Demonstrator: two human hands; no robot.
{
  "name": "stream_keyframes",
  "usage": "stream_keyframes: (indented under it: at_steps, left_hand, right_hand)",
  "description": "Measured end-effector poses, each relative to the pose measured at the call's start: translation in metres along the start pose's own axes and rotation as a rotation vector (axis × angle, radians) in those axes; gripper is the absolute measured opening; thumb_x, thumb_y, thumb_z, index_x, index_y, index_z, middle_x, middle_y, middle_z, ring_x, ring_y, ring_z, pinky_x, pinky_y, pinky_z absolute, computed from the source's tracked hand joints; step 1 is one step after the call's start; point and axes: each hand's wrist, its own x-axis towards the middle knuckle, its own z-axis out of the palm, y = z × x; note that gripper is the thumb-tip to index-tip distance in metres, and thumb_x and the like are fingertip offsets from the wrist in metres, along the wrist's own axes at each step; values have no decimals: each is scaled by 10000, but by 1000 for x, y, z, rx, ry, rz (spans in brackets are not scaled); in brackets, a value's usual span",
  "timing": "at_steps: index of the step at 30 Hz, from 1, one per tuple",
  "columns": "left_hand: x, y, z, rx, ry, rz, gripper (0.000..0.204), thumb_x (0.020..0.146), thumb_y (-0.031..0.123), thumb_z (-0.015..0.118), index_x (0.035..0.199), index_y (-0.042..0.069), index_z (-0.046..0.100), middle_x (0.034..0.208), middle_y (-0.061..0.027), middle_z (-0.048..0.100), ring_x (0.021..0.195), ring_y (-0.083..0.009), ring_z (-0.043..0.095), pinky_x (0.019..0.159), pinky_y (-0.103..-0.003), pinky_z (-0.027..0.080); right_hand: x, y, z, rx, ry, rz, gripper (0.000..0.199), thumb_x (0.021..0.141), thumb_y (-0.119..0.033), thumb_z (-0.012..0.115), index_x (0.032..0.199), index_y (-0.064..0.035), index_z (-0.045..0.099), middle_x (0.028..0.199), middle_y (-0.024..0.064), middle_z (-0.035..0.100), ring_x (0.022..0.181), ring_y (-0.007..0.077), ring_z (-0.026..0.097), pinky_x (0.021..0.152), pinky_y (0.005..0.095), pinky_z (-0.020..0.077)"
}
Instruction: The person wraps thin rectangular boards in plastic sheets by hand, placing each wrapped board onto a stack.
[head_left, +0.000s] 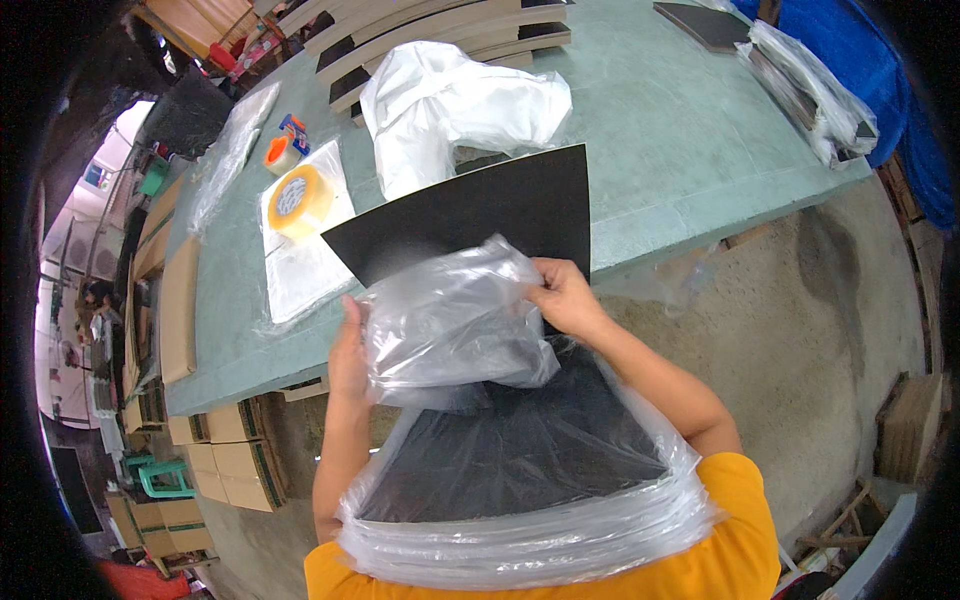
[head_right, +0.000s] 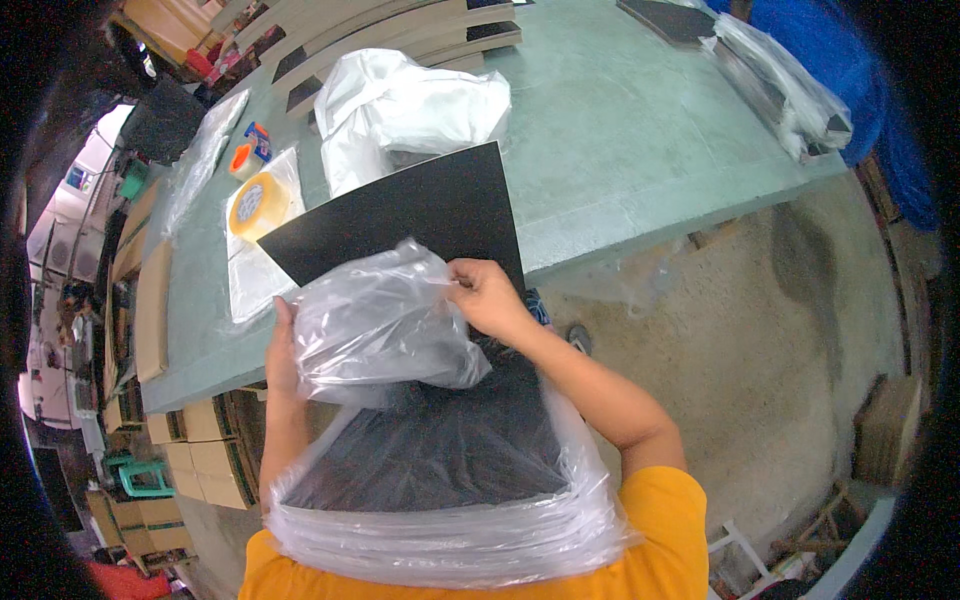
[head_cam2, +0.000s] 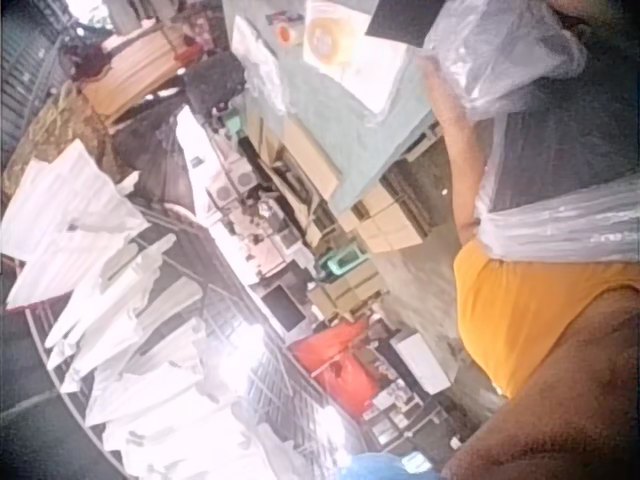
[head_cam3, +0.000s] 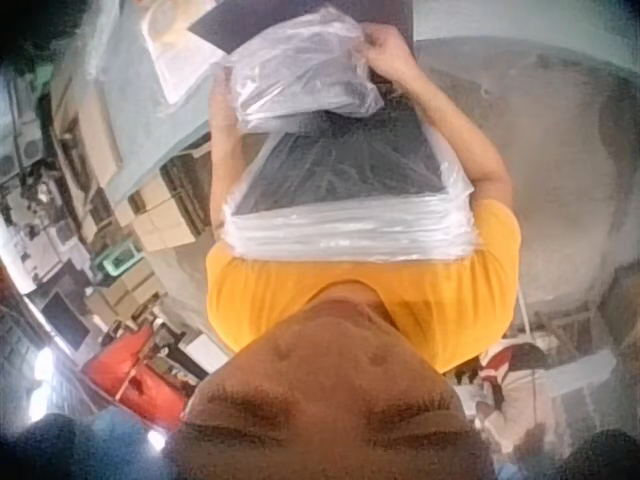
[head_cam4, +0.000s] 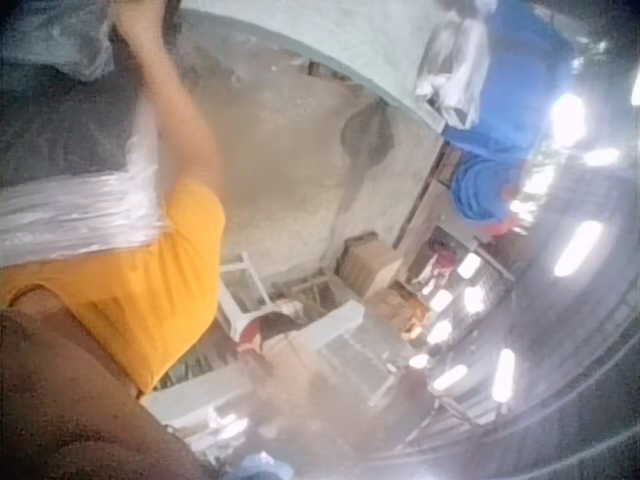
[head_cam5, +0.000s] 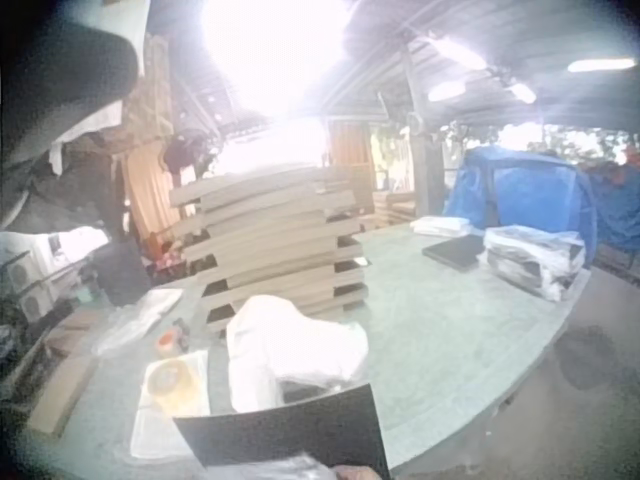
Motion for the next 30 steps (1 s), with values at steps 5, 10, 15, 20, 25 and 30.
stream_keyframes:
  at_steps: [5, 10, 15, 20, 25, 30]
  left_hand:
    - [5, 3, -17, 262, 141, 15, 445, 859, 386, 450, 1017, -26, 505, 939, -120, 568, 771, -183, 561, 662, -283, 454]
    - [4, 16, -17, 1187, 198, 651, 228, 796, 224, 575, 861, 5, 564, 762, -86, 573, 631, -162, 514, 564, -288, 411]
    - [-27, 14, 66, 1189, -439, 318, 218, 769, 191, 603, 720, -19, 569, 576, -16, 523, 546, -119, 477, 525, -269, 390]
    - [5, -7, 57, 886, -467, 223, 216, 758, 196, 596, 719, -15, 569, 580, -40, 538, 530, -106, 483, 497, -259, 383]
    - [10, -54, -139, 867, 103, -153, 190, 705, 164, 546, 696, -18, 602, 596, -53, 558, 519, -123, 493, 460, -249, 373]
    - [-5, -26, -204, 798, 860, 740, 182, 740, 106, 584, 617, -23, 548, 649, -38, 558, 566, -87, 455, 497, -263, 386]
  right_hand:
    - [-6, -7, -13, 67, -154, 133, 108, 778, -84, 590, 782, 24, 593, 718, 51, 606, 647, 79, 543, 584, 229, 435]
    - [-14, -25, -24, 363, -165, 286, 122, 738, -106, 646, 756, 2, 595, 691, 41, 599, 600, 79, 536, 560, 210, 423]
    - [-15, -28, -4, 400, -325, 183, 143, 723, -142, 664, 708, -24, 586, 662, 25, 584, 601, 83, 535, 566, 207, 428]
    - [-9, -29, -15, 968, -308, 166, 158, 783, -188, 603, 827, -39, 573, 751, 31, 592, 654, 111, 558, 624, 250, 467]
    - [-44, -35, -104, 1068, 48, -112, 285, 782, -243, 597, 949, -17, 555, 873, 84, 597, 830, 180, 574, 780, 361, 458]
    - [-48, -28, -107, 342, -89, 151, 126, 739, -123, 629, 742, -7, 580, 709, 52, 597, 656, 115, 562, 606, 242, 452]
